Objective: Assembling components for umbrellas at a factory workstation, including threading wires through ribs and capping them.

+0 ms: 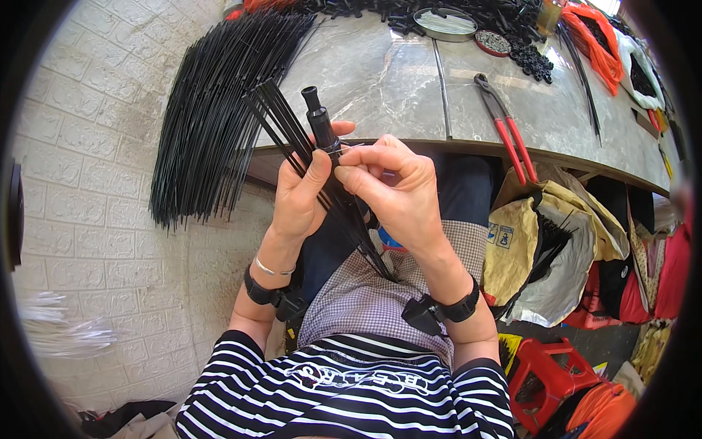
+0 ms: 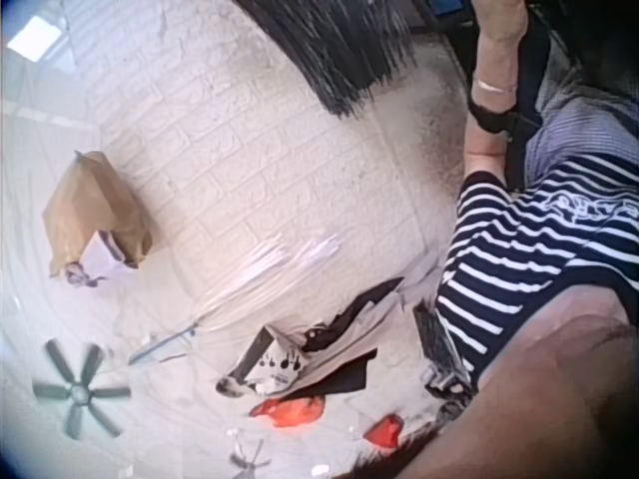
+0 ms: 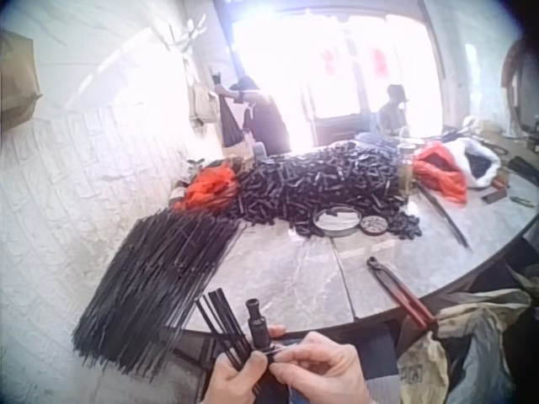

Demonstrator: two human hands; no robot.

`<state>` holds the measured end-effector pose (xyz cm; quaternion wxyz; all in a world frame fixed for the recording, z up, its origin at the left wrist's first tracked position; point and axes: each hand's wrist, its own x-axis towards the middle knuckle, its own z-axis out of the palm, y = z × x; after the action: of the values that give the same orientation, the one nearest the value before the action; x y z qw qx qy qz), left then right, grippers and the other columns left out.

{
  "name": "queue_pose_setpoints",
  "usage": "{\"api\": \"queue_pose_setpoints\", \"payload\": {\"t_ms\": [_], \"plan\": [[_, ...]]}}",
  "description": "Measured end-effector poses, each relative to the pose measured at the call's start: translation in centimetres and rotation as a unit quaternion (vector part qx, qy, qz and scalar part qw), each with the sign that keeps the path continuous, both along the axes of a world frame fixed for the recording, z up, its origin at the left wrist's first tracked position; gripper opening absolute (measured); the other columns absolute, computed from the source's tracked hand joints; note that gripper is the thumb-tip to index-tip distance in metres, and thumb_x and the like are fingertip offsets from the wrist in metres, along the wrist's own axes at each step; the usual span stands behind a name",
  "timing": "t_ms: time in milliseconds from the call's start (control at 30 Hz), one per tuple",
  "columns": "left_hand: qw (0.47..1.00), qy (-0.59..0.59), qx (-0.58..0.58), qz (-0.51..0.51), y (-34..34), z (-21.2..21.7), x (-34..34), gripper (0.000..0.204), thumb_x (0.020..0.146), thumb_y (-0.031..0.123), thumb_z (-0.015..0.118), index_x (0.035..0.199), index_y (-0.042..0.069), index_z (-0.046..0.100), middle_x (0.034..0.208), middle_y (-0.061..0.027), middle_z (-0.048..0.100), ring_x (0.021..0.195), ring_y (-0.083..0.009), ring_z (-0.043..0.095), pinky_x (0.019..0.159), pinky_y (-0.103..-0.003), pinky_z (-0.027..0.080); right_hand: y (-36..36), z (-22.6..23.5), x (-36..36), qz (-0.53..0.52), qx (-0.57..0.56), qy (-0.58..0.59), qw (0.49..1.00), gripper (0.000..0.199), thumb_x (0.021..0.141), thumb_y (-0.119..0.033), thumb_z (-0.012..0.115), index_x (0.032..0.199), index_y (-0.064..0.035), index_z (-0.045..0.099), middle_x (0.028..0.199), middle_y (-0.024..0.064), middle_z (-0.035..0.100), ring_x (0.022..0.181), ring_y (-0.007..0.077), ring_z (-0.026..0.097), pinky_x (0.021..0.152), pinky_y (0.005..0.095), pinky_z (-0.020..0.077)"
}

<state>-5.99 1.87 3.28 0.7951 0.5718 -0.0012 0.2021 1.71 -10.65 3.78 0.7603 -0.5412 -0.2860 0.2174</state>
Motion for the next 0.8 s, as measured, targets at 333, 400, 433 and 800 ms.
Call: {"api": "queue_pose_setpoints", "payload": {"t_ms": [333, 400, 433, 800], "plan": [[0.999, 0.010, 0.017, -0.026, 0.2, 0.2, -0.4, 0.039, 0.098, 0.025, 0.049, 0.128, 0.000, 0.049, 0.095, 0.0001, 0.061, 0.083, -0.0060, 0.055, 0.078, -0.022, 0.045, 0.0, 0.4, -0.8, -0.039, -0.013, -0.012, 0.999, 0.011, 0.080, 0.000, 0.067, 0.091, 0.0029, 0.068, 0.075, 0.0000, 0.053, 0.065, 0.0043, 0.056, 0.054, 0.0184, 0.0446], [0.999, 0.012, 0.019, -0.026, 0.1, 0.5, -0.5, 0.040, 0.099, 0.025, 0.049, 0.129, 0.000, 0.049, 0.095, 0.0002, 0.061, 0.084, -0.0061, 0.055, 0.078, -0.023, 0.045, 0.0, 0.4, -1.0, -0.058, -0.024, -0.023, 0.998, 0.011, 0.080, -0.001, 0.066, 0.090, 0.0029, 0.068, 0.072, -0.0008, 0.054, 0.062, 0.0039, 0.056, 0.051, 0.0181, 0.0441], [0.999, 0.014, 0.020, -0.025, 0.0, 0.6, -0.6, 0.040, 0.099, 0.025, 0.049, 0.129, 0.000, 0.049, 0.094, 0.0002, 0.061, 0.084, -0.0061, 0.054, 0.079, -0.023, 0.045, -0.1, 0.5, -1.1, -0.059, -0.024, -0.024, 0.998, 0.011, 0.080, -0.001, 0.066, 0.090, 0.0029, 0.068, 0.072, -0.0008, 0.054, 0.062, 0.0039, 0.056, 0.051, 0.0181, 0.0441], [0.995, -0.021, -0.020, -0.095, 0.0, 0.4, -1.0, 0.047, 0.099, 0.031, 0.047, 0.131, -0.003, 0.044, 0.084, -0.0011, 0.058, 0.072, -0.0074, 0.052, 0.067, -0.023, 0.044, -1.0, 1.5, -0.2, 0.093, 0.002, 0.116, 0.989, 0.014, 0.082, -0.004, 0.068, 0.091, 0.0043, 0.063, 0.068, 0.0067, 0.065, 0.060, 0.0090, 0.064, 0.048, 0.0180, 0.0467]]}}
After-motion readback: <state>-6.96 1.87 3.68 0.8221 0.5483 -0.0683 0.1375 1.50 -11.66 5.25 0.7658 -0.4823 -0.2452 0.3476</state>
